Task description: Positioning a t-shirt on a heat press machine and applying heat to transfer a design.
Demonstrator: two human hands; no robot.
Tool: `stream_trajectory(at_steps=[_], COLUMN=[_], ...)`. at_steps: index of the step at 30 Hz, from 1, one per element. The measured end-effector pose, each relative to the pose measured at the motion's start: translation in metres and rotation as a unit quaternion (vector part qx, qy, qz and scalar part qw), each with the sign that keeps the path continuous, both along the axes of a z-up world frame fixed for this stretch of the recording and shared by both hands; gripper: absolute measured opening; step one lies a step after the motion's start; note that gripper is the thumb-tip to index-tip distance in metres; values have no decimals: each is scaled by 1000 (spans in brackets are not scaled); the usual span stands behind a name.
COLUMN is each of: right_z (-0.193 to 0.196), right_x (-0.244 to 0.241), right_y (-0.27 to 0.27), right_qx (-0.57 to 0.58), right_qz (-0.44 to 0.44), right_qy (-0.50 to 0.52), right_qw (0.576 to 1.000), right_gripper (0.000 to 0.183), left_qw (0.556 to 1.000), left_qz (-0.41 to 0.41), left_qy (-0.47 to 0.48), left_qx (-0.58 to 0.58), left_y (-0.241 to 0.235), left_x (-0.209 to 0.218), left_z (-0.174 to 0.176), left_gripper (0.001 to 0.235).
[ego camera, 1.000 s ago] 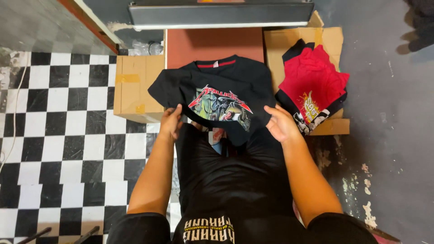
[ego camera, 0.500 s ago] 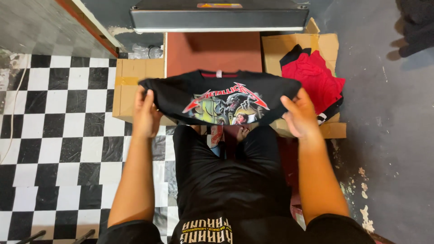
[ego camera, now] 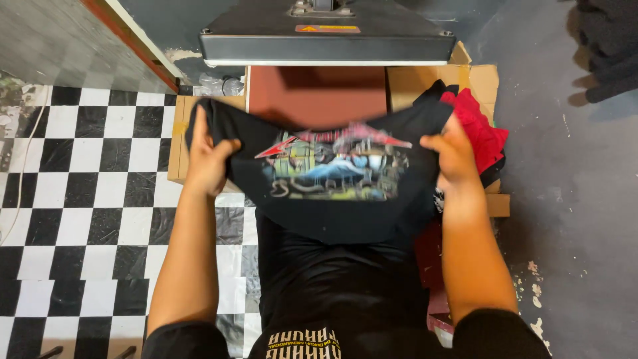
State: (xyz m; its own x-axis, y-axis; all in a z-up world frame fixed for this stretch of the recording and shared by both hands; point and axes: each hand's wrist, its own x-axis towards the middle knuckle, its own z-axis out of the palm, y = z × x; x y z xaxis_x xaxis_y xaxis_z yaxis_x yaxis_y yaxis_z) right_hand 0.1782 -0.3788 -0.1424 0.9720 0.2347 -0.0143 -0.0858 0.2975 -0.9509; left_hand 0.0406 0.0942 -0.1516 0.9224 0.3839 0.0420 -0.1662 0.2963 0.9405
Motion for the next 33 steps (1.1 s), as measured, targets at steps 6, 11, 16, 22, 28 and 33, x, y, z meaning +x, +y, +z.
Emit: stream_trajectory(at_steps=[6,11,16,22,28,33], right_z=[-174,-120,-148,-186,-132,-159], right_x=[119,22,4,9,10,11], right_y=[-51,46,34,16,31,13], right_qx=[-40,-291,-272,-323,-209,-291], right_qz=[-87,-112,-144,-151,-161,-117], right_qy=[9,160,190,217,172,259], right_qw=[995,937,932,909,949,913], right_gripper=[45,79,72,42,23,51], left_qw=[989,914,863,921,953,803], left_qz=[65,59,88,24,42,-47], left_qy=[107,352,442,340,256,490], left_qx=[77,192,227,192,156,335], left_y=[4,6,30,11,13,30], left_x=[63,68,54,20,-2,-22], left_z=[-15,-126,-194,-130,-111,-152], left_gripper=[58,84,69,33,31,83])
